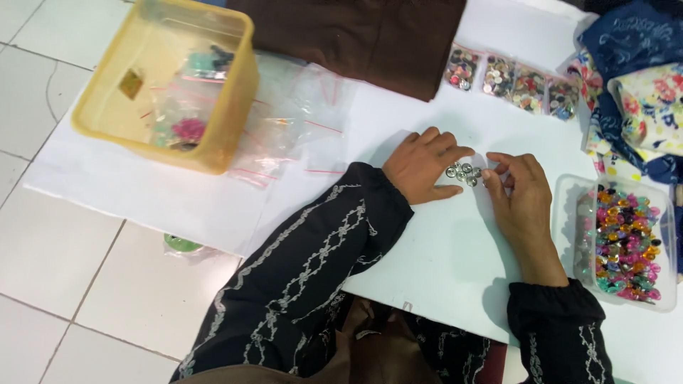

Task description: The person picks out pink buttons from a container, arranges them on a surface, and then places them into a small plastic bag, repeating the process with silver-toned buttons.

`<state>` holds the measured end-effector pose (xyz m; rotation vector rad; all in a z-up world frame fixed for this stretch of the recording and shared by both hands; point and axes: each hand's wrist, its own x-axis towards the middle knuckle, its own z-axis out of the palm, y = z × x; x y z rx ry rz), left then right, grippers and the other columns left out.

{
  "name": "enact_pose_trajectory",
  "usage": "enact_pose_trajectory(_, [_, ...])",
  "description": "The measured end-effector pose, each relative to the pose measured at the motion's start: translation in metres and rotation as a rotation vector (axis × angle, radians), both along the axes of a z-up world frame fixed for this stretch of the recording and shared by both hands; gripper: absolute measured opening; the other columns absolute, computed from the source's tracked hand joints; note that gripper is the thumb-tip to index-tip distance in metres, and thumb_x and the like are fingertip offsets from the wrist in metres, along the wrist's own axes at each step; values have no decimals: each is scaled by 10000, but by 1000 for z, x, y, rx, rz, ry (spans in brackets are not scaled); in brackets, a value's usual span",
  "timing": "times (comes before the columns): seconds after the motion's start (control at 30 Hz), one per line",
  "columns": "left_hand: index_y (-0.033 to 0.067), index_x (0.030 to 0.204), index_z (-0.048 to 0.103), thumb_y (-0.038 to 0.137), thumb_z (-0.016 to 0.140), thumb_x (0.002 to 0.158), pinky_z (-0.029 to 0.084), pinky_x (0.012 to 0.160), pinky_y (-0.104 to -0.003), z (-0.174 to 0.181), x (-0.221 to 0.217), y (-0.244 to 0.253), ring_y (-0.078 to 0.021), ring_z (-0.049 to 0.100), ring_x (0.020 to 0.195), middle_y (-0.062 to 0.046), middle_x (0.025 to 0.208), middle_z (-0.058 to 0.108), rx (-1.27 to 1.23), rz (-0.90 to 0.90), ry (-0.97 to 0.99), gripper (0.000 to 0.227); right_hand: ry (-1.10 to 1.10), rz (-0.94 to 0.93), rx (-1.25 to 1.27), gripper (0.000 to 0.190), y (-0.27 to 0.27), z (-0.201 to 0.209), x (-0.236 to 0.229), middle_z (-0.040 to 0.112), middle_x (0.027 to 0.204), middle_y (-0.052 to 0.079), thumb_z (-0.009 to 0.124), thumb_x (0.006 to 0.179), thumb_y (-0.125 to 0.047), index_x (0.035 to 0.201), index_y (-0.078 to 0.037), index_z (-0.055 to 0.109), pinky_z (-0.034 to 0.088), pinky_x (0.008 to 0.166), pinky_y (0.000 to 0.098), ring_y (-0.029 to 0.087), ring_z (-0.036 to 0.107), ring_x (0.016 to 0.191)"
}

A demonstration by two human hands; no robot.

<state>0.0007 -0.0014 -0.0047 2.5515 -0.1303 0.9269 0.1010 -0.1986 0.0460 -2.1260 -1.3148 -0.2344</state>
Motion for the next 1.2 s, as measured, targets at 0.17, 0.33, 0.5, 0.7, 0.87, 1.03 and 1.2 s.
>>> enact_pose_trajectory(0.17, [190,1366,581,518,721,867,496,854,-405,-3,-10,-7,-221,539,1074,-29,1123,596,-3,45,5,614,-26,-5,-7,200,2,5,-8,596,965,164,685,1081,-64,1257,30,704,527,702,393,303,601,837])
enact_pose_trajectory(0.33, [191,1386,573,535,681,901,502,908,-423,19,-35,1,-226,554,1106,-39,1182,619,-29,84,15,604,-91,-42,-17,193,1,6,-14,614,1027,170,675,1093,-60,1267,20,700,552,762,415,320,631,906])
enact_pose_trajectory(0.5, [247,1338,614,387,580,1031,481,907,-471,51,-91,53,-299,593,1162,-40,1279,651,-118,163,-103,339,-517,57,122,218,5,1,-32,665,1121,102,680,1066,-253,1223,-125,760,360,879,445,312,567,1036])
enact_pose_trajectory(0.7, [270,1309,691,134,671,983,496,916,-366,44,-161,128,-220,619,1109,30,1180,666,-144,357,-87,354,-327,364,19,395,81,15,-101,613,1344,77,647,991,-372,1327,-164,642,378,951,452,336,567,1212])
enact_pose_trajectory(0.87, [193,1253,732,45,643,956,494,900,-427,22,-175,135,-276,612,1090,-38,1141,684,-43,354,-79,344,-226,408,-172,473,138,16,-138,627,1378,123,696,954,-298,1383,-116,623,410,994,486,347,518,1320])
enact_pose_trajectory(1.03, [186,1195,754,63,660,938,481,915,-454,16,-171,136,-257,585,1107,-31,1147,673,60,344,-45,300,-246,383,-106,238,161,-11,-132,708,1218,42,674,990,-278,1170,-142,750,501,866,434,269,607,1144])
enact_pose_trajectory(1.2, [192,1218,745,143,654,995,392,987,-414,30,-174,129,-234,572,1118,-26,1161,666,59,313,-98,246,-188,427,-92,87,144,7,-132,710,1068,-3,687,991,-209,989,-143,745,509,831,401,220,624,1024])
